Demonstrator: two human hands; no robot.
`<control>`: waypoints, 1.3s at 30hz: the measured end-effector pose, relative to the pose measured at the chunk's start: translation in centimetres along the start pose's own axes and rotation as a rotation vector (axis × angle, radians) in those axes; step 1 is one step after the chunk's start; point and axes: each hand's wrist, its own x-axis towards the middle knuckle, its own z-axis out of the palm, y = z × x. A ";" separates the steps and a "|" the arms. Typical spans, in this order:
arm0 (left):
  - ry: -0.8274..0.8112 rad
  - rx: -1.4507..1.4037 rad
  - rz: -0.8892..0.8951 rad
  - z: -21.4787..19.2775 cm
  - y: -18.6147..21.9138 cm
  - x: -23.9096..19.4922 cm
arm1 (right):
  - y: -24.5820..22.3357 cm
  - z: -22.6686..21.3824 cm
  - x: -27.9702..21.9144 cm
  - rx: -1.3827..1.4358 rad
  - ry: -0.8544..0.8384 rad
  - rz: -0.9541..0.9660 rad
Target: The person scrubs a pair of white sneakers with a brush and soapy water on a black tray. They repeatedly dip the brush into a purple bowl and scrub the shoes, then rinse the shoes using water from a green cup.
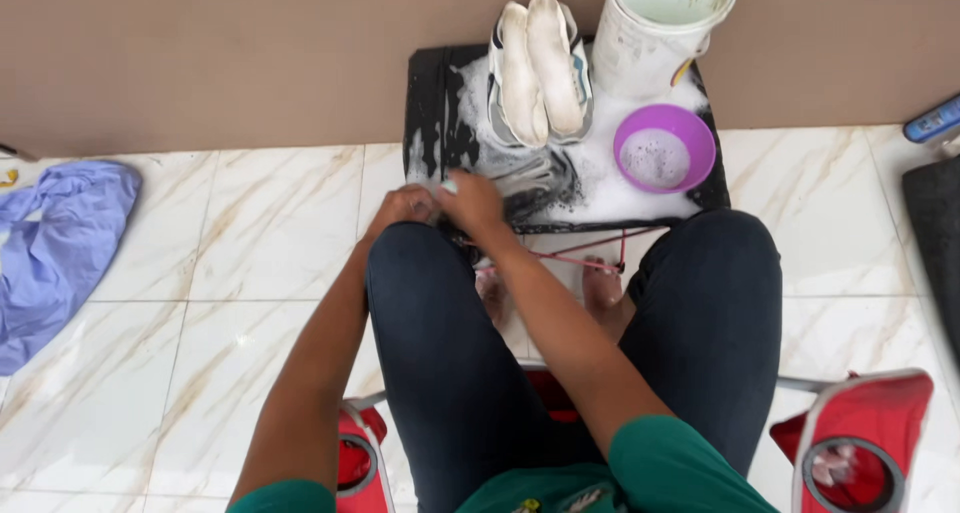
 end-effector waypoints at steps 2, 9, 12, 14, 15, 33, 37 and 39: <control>0.004 -0.017 0.008 -0.9 2.1 -0.7 | 4.8 -3.4 0.6 -0.079 0.045 0.045; 0.014 -0.055 -0.022 -0.3 2.4 -0.6 | 12.4 -10.2 1.5 -0.325 0.226 0.232; -0.015 -0.079 -0.048 -1.7 5.2 -1.2 | -0.2 -8.1 -2.5 0.000 0.081 0.066; -0.019 -0.015 -0.071 -0.1 0.5 -0.3 | -1.2 -3.0 -1.3 -0.006 0.021 0.013; -0.018 0.052 -0.099 1.0 -1.7 -0.7 | -1.7 -0.3 -1.3 -0.008 -0.045 -0.046; -0.005 0.049 0.011 -0.3 1.4 -1.2 | -3.5 -3.8 -2.2 -0.001 -0.071 0.028; -0.035 -0.036 0.016 -2.3 5.1 -1.5 | 6.4 -7.7 -0.1 -0.006 -0.018 0.121; -0.024 -0.095 0.011 -2.2 5.9 -1.5 | 14.6 -9.1 2.4 -0.348 0.124 0.177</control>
